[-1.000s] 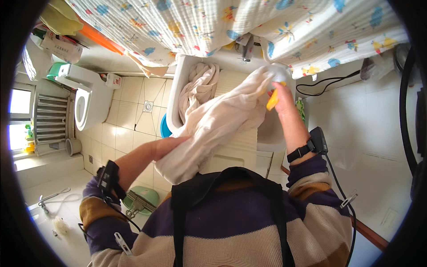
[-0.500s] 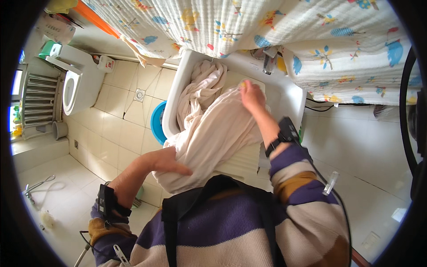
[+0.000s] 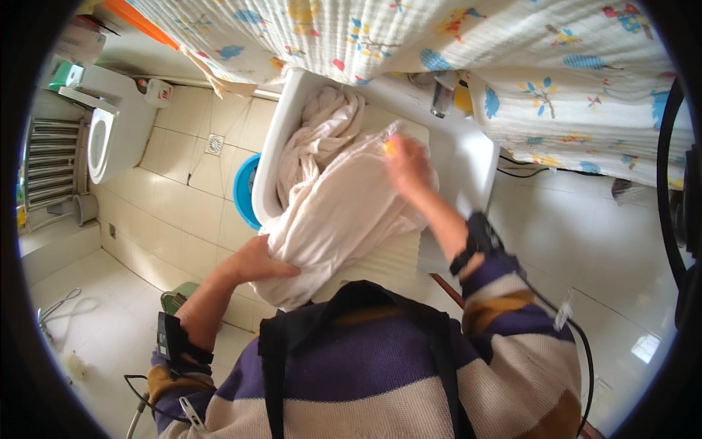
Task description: The person hand washes a white cloth in a sink using a yellow sponge. They repeatedly scrub, rinse, and wring the cloth while keeping it in the sink basin.
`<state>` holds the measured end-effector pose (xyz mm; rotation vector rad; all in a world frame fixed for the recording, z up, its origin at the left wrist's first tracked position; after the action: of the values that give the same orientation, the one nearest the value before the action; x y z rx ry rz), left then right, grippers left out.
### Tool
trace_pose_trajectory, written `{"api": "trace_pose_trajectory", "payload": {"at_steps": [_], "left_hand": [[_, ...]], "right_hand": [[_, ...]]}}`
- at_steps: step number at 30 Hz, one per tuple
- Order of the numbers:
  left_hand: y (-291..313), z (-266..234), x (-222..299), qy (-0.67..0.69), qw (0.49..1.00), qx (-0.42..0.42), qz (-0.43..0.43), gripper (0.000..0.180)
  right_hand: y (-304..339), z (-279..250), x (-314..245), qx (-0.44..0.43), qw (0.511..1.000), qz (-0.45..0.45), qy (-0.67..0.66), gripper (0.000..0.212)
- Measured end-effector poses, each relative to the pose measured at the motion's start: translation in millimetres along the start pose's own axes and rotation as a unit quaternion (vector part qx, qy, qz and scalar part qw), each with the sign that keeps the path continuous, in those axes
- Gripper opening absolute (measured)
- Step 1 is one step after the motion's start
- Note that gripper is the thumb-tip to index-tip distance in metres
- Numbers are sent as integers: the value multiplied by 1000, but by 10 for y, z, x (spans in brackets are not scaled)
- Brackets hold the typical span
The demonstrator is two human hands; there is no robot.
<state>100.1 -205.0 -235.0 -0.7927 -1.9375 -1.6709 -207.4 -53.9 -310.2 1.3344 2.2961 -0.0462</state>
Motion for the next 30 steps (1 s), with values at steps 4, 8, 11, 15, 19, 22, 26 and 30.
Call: {"api": "trace_pose_trajectory", "payload": {"at_steps": [4,8,11,15,19,22,26,30], "left_hand": [[-67,34,-79,79,997,-16,-5,86],[-60,23,-35,46,998,-16,30,82],[-25,35,-19,31,998,-4,46,83],[-22,90,-16,43,997,-7,62,85],[19,50,178,8,994,-11,106,90],[223,-109,484,-43,991,27,124,92],[650,-275,994,-55,955,107,271,88],[635,-36,1127,-159,934,104,304,92]], "right_hand": [[1053,-49,-465,45,962,-258,-79,25],[96,214,389,79,988,-129,-2,23],[-676,363,1198,-29,996,83,-9,37],[-530,287,1047,-271,791,155,-527,69],[-263,-147,278,-364,742,240,-509,73],[-265,-686,407,-214,631,268,-696,55],[-4,-1184,1487,-124,525,65,-840,43],[202,-1181,2126,-156,675,285,-662,37]]}}
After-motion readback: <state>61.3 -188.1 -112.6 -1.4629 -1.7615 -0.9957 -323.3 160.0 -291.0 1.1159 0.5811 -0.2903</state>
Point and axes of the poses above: each hand's wrist, its own y-axis away from the middle knuckle, its own z-axis out of the palm, x = y × z, the point moved 3 cm from there along -y, towards the middle knuckle, and after that the axes turned 12 degrees about z, right-handed, at the moved point
